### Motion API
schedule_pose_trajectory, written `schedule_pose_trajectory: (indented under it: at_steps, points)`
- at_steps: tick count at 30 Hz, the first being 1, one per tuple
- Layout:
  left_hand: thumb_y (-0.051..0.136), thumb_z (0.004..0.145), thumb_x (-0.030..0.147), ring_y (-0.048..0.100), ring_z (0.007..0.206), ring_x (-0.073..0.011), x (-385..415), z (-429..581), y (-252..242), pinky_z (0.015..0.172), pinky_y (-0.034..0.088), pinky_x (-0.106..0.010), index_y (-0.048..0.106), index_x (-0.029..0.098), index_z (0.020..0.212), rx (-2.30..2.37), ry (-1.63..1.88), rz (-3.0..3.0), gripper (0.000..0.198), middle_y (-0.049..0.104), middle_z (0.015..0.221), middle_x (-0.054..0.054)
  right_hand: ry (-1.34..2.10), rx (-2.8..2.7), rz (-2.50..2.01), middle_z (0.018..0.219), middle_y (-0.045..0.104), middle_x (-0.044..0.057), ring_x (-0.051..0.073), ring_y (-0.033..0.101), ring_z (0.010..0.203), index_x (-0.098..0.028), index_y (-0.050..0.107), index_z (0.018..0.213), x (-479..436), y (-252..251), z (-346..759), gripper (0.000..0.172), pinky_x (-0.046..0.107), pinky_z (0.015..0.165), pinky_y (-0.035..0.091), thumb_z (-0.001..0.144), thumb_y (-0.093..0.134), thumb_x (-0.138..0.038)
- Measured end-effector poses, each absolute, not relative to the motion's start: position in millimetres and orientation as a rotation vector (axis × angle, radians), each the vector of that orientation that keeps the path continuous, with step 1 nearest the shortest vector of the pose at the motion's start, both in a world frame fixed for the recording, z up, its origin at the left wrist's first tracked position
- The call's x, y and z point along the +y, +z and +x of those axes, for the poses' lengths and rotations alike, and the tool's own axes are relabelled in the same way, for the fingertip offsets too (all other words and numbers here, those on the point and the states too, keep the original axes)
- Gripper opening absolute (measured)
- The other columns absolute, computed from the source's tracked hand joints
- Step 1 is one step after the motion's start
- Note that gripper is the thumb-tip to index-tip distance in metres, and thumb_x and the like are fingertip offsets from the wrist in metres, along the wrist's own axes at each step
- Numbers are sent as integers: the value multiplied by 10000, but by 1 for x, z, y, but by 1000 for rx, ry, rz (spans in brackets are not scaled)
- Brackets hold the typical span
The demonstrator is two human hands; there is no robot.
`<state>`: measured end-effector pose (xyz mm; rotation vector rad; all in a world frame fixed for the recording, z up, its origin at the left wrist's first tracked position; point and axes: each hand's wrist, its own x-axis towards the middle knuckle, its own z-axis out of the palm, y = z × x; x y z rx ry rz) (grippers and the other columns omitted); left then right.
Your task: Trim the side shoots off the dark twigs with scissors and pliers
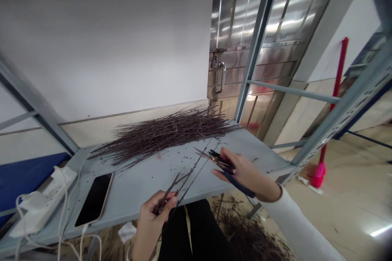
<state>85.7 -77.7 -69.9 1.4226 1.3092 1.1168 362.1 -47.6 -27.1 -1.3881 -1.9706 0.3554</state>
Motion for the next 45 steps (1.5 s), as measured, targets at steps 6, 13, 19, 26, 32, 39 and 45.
schedule_pose_trajectory:
  at_steps: [6, 13, 19, 26, 32, 39, 45]
  points:
    - [647, 725, 546, 378, 403, -69, -82, 92, -65, 419, 331, -206, 685, 147, 743, 1281, 1040, 1427, 401, 567, 555, 14, -186, -1955, -1681, 650, 620, -11, 178, 582, 534, -243, 424, 808, -38, -33, 365, 257, 226, 470, 196, 779, 566, -455]
    - [622, 749, 551, 407, 346, -46, -94, 129, -65, 363, 298, -172, 562, 162, 680, 1180, 1007, 1286, 399, 554, 560, 24, -300, -1556, -1671, 573, 593, -15, 170, 590, 504, -241, 374, 736, -24, -72, 337, 265, 222, 453, 234, 773, 539, -444]
    - [594, 799, 521, 347, 376, -30, -92, 119, -65, 392, 290, -158, 579, 163, 806, 1180, 1097, 1317, 359, 537, 559, 44, 177, -1569, -1463, 486, 369, -92, 103, 415, 417, -251, 258, 688, -35, -61, 322, 375, 212, 471, 312, 759, 570, -447]
    - [555, 825, 538, 371, 432, -50, -92, 104, -60, 451, 383, -185, 548, 146, 1226, 1188, 1085, 1359, 561, 642, 761, -32, 675, -1631, -1337, 536, 311, -96, 85, 312, 479, -241, 290, 673, -47, -66, 333, 434, 220, 467, 259, 719, 674, -440]
    - [540, 854, 479, 507, 471, -87, -97, 109, -62, 501, 485, -206, 610, 162, 1230, 1154, 1095, 1474, 496, 700, 892, -89, 1066, -1607, -1153, 571, 296, -90, 87, 305, 520, -237, 297, 670, -58, -59, 335, 467, 224, 473, 243, 700, 718, -435]
    - [514, 899, 334, 695, 812, -171, -97, 110, -75, 807, 528, -236, 661, 179, 1175, 1189, 1180, 1779, 349, 752, 864, -71, 1239, -1776, -1130, 623, 341, -81, 99, 349, 563, -238, 327, 731, -60, -57, 341, 433, 223, 512, 282, 725, 705, -450]
    - [445, 922, 196, 713, 775, -128, -102, 120, -73, 748, 533, -171, 539, 195, 1322, 1147, 1194, 2096, 411, 757, 925, -83, 1062, -1953, -1162, 662, 371, -73, 119, 381, 590, -252, 320, 819, -53, -46, 352, 393, 242, 562, 347, 769, 630, -487]
